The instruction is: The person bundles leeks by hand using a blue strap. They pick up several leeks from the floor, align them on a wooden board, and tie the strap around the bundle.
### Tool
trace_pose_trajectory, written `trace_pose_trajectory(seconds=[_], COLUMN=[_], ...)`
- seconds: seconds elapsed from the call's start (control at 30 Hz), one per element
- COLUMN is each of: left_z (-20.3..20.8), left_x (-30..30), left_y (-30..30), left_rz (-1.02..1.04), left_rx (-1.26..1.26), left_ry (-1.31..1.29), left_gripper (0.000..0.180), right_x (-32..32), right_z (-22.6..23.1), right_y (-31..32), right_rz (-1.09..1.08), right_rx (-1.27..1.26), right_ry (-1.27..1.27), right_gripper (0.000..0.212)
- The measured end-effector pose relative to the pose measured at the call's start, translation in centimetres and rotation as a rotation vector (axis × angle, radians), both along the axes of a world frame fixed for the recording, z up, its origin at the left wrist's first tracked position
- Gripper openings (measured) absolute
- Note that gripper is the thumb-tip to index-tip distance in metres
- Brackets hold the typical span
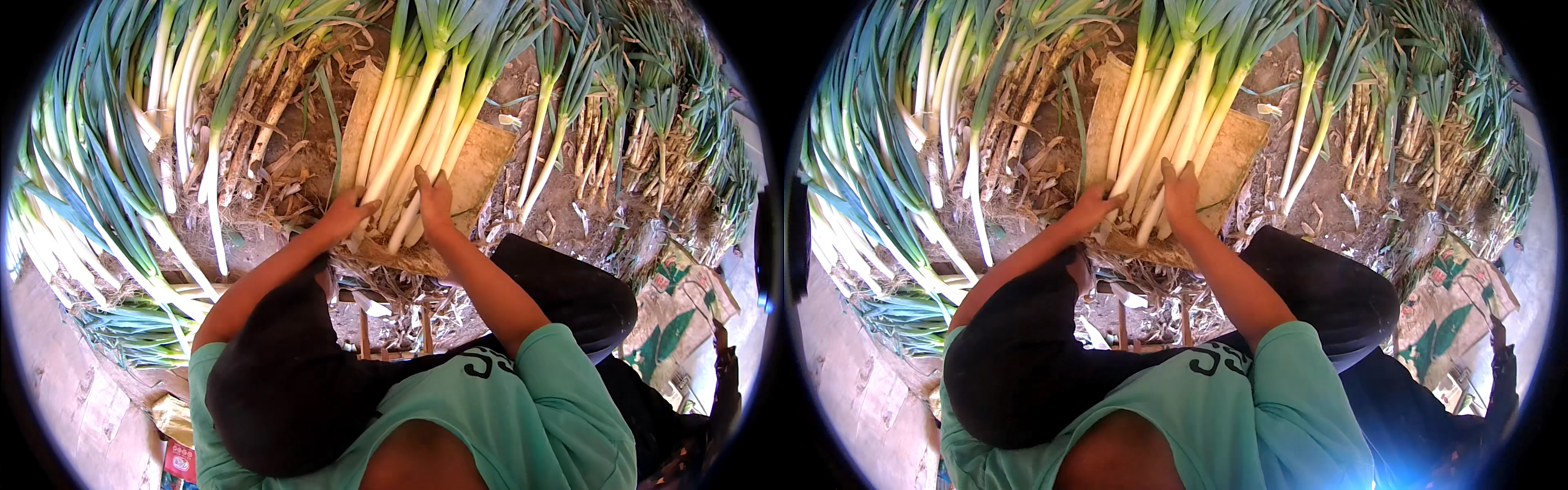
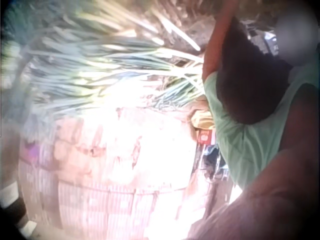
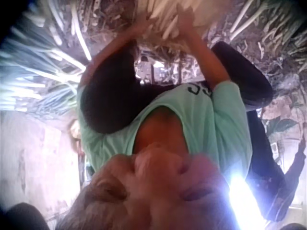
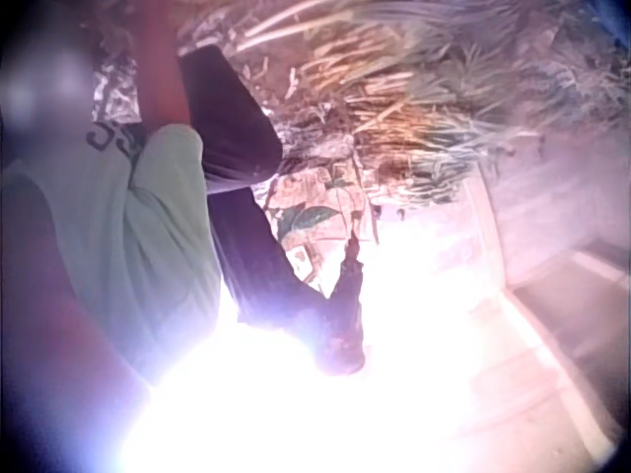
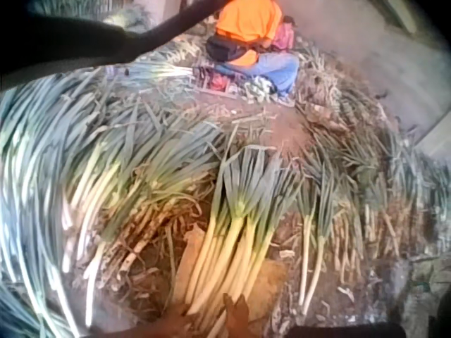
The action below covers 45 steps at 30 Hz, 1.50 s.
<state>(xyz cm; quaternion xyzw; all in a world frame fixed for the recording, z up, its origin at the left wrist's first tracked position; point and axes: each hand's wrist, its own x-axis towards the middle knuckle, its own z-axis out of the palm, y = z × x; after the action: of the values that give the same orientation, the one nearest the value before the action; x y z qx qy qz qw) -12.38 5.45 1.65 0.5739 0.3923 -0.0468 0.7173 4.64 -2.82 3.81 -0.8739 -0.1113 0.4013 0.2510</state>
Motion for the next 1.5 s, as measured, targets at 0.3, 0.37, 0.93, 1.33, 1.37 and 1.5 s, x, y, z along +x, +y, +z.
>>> trace_pose_trajectory(seconds=[0.3,0.37,0.93,1.33,1.37,1.5], left_z=[0.6,2.1,-1.7,-1.1,-1.0,-1.3], left_x=[0.1,0.4,-2.6,-1.7,-1.6,-1.6], left_y=[0.2,0.2,-1.3,-0.3,-0.2,0.1], left_rz=[-0.215,-0.268,-0.066,-0.248,-0.254,-0.299], left_rx=[0.041,-0.036,0.453,0.608,0.618,0.683], left_ry=[-0.062,-0.111,0.009,0.286,0.305,0.332], left_gripper=[0.04,0.042,0.048,0.042,0.041,0.035], right_x=[1.7,1.3,-2.1,-1.7,-1.3,0.9], right_z=[0.3,1.0,-0.7,-1.6,-1.8,-3.5], right_y=[5.3,7.6,11.3,12.3,12.3,12.5], right_rz=[0.231,-0.148,0.288,0.46,0.46,0.464], right_rx=[0.168,0.296,0.211,0.142,0.147,0.19], right_ry=[-0.254,0.1,-0.218,-0.279,-0.224,-0.122], right_gripper=[0.037,0.031,0.052,0.048,0.047,0.047])
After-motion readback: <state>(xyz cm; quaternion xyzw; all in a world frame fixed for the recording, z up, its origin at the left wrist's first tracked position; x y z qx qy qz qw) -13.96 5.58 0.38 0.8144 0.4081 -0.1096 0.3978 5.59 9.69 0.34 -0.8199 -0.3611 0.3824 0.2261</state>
